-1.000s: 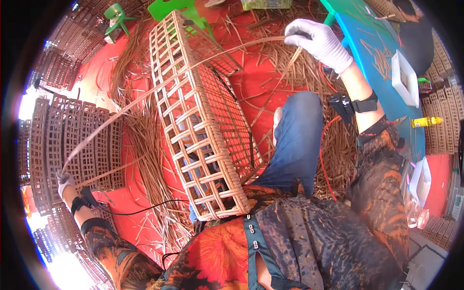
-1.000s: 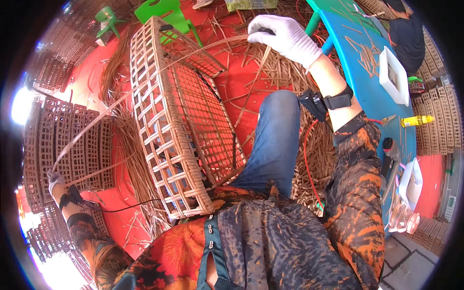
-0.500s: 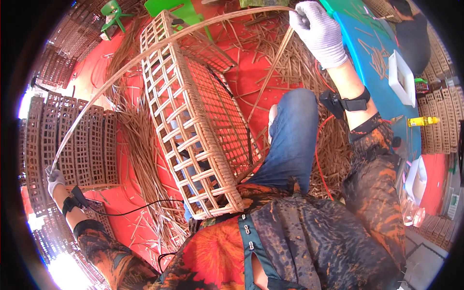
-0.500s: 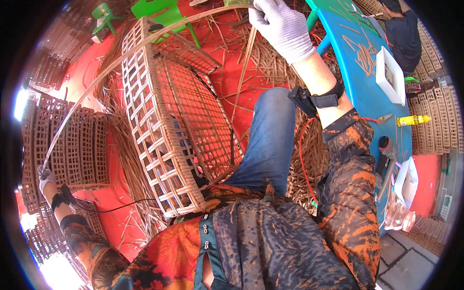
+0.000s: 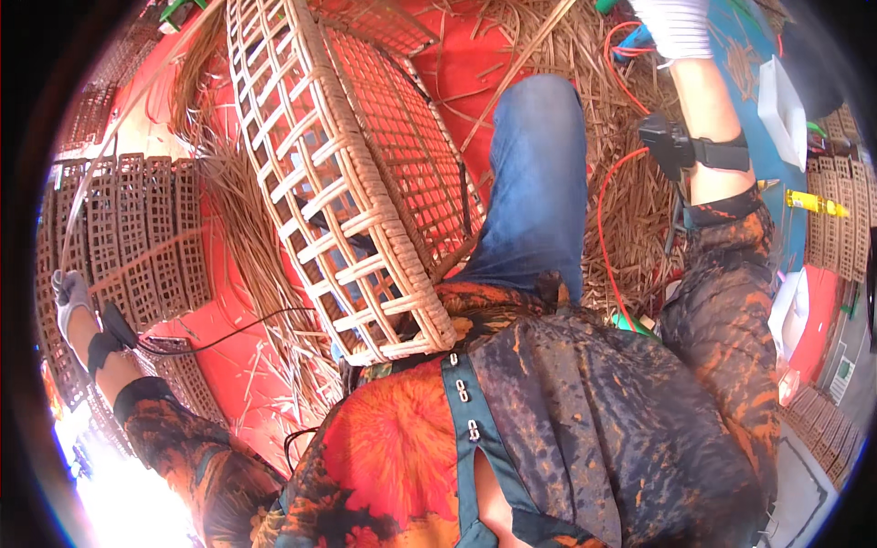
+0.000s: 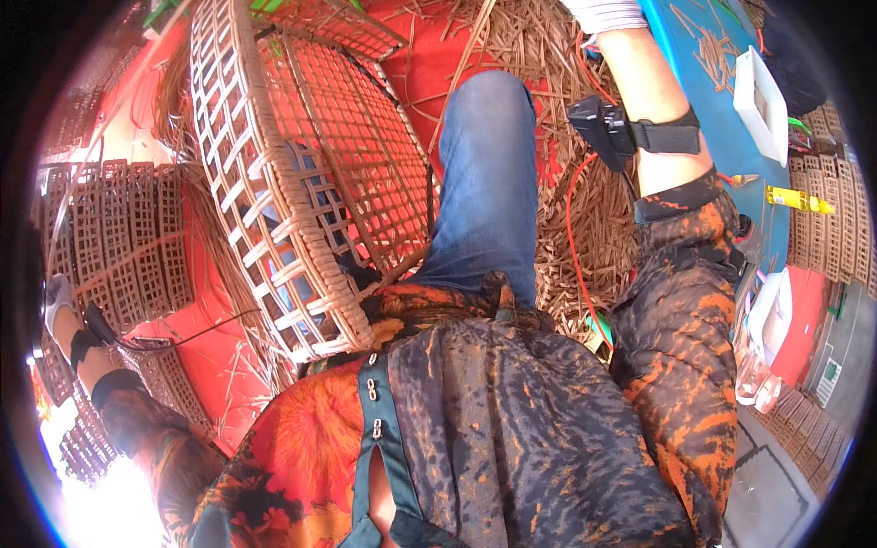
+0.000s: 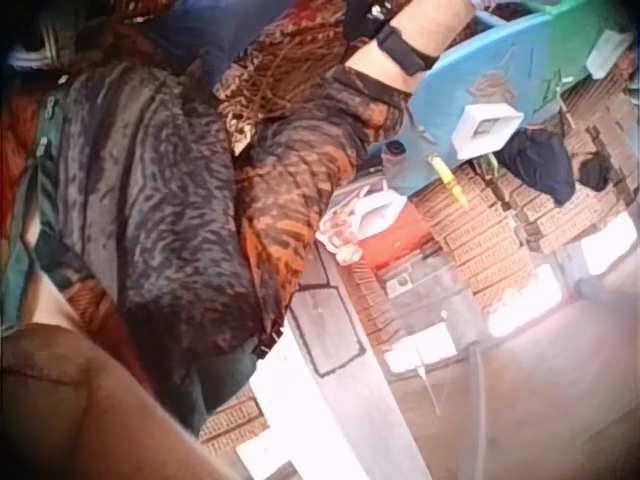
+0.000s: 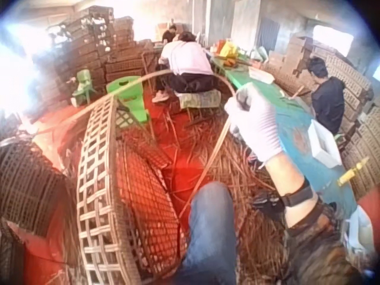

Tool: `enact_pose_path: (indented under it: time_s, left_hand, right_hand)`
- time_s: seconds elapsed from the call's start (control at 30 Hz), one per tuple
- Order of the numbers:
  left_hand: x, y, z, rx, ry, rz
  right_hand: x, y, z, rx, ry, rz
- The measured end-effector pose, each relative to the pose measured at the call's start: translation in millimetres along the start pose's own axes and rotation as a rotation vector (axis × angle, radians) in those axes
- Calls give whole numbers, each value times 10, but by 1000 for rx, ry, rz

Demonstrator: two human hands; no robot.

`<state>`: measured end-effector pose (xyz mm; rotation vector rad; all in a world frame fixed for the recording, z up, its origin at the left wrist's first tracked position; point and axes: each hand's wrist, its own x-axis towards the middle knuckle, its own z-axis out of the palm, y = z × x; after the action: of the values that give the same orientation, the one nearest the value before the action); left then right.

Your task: Weaving a bamboo or rattan chair or basket frame using long strips of material.

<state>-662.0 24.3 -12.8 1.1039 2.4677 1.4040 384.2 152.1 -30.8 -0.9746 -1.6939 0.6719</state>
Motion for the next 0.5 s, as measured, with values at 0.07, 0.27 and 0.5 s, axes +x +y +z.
enact_pose_path:
  time_s: [0.07, 0.27, 0.5]
  left_hand:
    - [51, 69, -17, 5, -17, 4]
    - [232, 217, 175, -310, -89, -107]
    - [-702, 139, 722, -795, -364, -536]
  right_hand:
    - [16, -65, -16, 188, -96, 114]
    - [-25, -413, 35, 212, -127, 119]
    - [34, -183, 215, 277, -247, -40]
